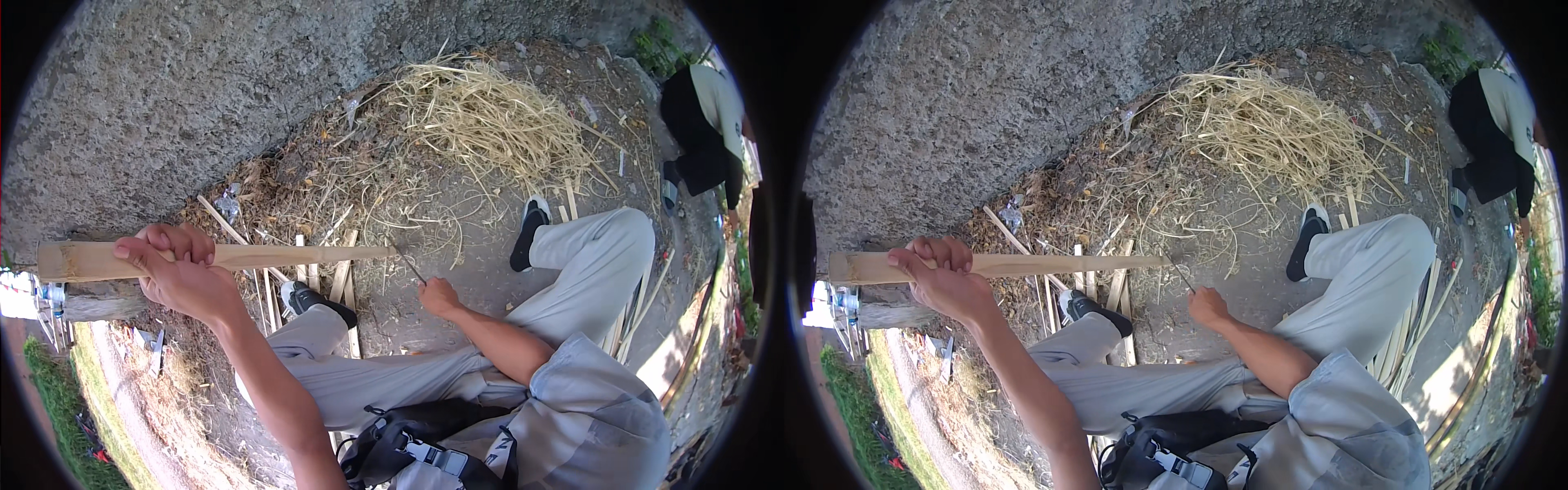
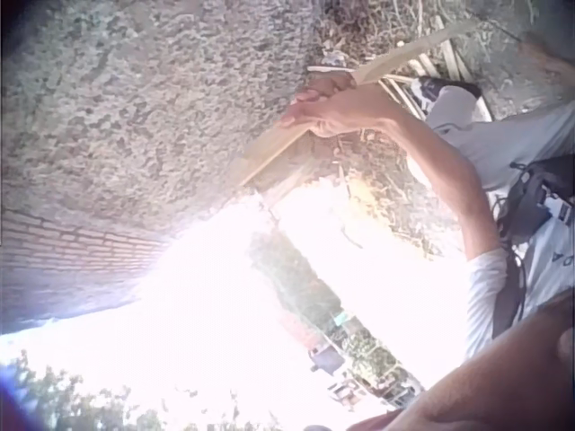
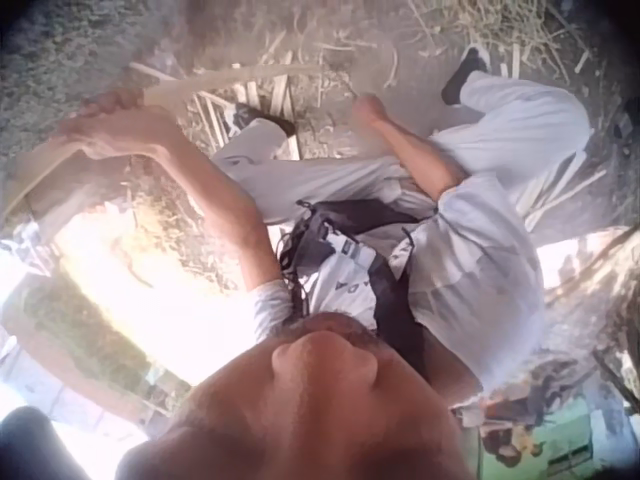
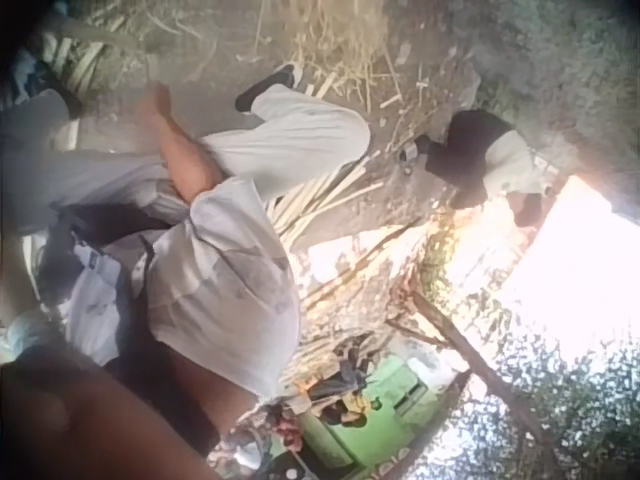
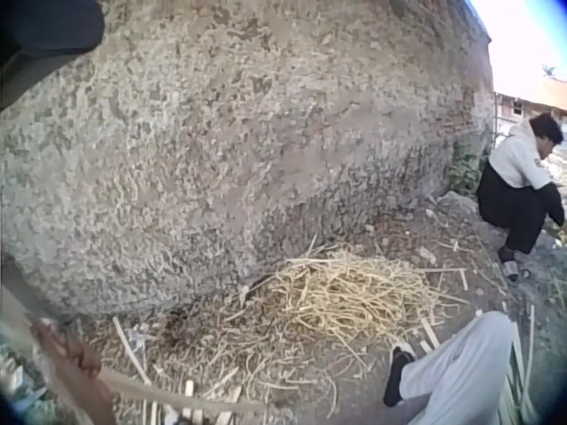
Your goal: The person shaves and smooths a bamboo stick with a knife by hand.
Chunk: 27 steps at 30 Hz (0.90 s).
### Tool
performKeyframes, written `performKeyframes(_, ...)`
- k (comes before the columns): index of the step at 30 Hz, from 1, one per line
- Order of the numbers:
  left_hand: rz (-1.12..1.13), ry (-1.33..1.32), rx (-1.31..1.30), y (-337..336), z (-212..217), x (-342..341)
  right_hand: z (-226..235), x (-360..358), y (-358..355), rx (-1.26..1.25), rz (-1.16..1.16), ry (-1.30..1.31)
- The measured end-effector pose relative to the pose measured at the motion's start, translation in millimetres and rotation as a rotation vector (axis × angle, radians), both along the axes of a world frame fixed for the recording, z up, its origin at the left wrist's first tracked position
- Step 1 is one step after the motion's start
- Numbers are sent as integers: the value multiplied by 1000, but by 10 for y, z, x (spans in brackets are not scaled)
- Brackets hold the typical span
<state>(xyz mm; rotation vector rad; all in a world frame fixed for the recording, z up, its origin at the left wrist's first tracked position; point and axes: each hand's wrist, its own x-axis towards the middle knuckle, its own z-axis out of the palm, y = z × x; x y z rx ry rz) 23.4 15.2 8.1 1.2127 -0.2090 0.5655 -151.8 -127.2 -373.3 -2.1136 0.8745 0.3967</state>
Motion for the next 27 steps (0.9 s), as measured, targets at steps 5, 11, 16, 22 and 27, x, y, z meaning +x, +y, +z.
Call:
performKeyframes(5, -134, -4, -9, 97, -12, 17, 261, 48, -89, 185, -102, 82)
performKeyframes(11, -380, -17, -2, 236, 23, 66, 118, 33, -173, 259, -90, 77)
performKeyframes(16, -134, -148, 332, 229, -44, 141, 247, 101, -104, 177, 10, 21)
performKeyframes(22, -227, -262, 319, 316, -50, 121, 1273, 204, 82, 241, 148, -152)
performKeyframes(27, -814, -131, 3, 402, -18, 71, 1556, 111, 344, 369, 130, -479)
